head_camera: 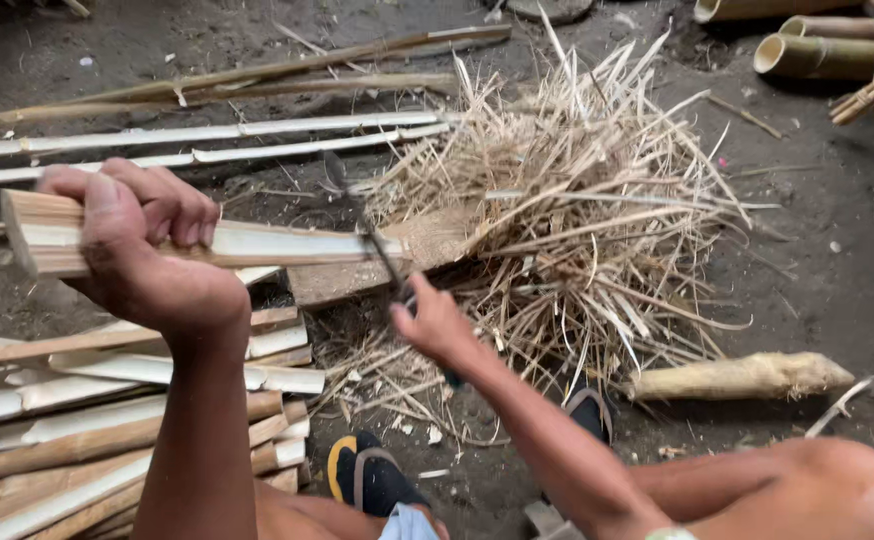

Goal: The person sits on the ground and uses a knife to split bamboo poles into thin strips. They repeatedly position each piece on a wooden block, draw the knife along its length to separate layers, and set the finished strips aside.

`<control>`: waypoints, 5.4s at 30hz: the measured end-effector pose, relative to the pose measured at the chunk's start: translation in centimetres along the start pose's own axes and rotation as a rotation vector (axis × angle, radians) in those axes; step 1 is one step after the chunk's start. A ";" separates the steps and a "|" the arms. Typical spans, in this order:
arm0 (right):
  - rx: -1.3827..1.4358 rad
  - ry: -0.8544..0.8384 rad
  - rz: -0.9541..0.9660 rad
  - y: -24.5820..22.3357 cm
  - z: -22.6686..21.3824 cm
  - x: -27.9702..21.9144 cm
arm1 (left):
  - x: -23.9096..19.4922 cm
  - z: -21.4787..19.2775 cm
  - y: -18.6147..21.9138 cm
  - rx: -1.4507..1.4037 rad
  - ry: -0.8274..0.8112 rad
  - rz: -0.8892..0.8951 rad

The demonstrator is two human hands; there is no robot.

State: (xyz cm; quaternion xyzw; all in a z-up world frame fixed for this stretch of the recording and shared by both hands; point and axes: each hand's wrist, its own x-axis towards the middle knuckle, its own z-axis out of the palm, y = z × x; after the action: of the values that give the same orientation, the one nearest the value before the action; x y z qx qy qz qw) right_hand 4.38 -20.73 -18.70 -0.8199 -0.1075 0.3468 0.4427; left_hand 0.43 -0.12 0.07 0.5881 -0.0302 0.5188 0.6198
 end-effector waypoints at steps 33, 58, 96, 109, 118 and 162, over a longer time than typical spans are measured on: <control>-0.269 0.153 0.087 16.7 0.5 6.3 | 1.2 -0.1 -0.3 0.051 0.002 0.161; -0.053 0.054 -0.093 3.4 2.1 -1.9 | -1.0 -1.5 1.3 0.110 0.185 0.068; -0.131 0.133 -0.071 9.7 0.1 1.6 | 1.2 -8.6 0.3 -0.216 0.080 -0.285; -0.358 0.149 0.008 14.2 -0.7 4.8 | 1.7 -5.1 1.4 -0.078 0.091 -0.125; 0.120 -0.037 -0.076 1.7 -0.2 -5.4 | -0.1 -1.3 1.9 -0.143 -0.319 -0.124; -0.196 0.201 -0.248 6.8 -0.8 1.5 | 0.3 -1.1 0.1 0.348 0.024 0.071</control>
State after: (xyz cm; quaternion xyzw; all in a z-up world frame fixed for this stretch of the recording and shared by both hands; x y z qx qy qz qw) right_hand 5.09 -24.52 -24.60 -0.8700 -0.1961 0.1938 0.4087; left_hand -0.17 0.85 0.02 0.6789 0.0468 0.5448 0.4901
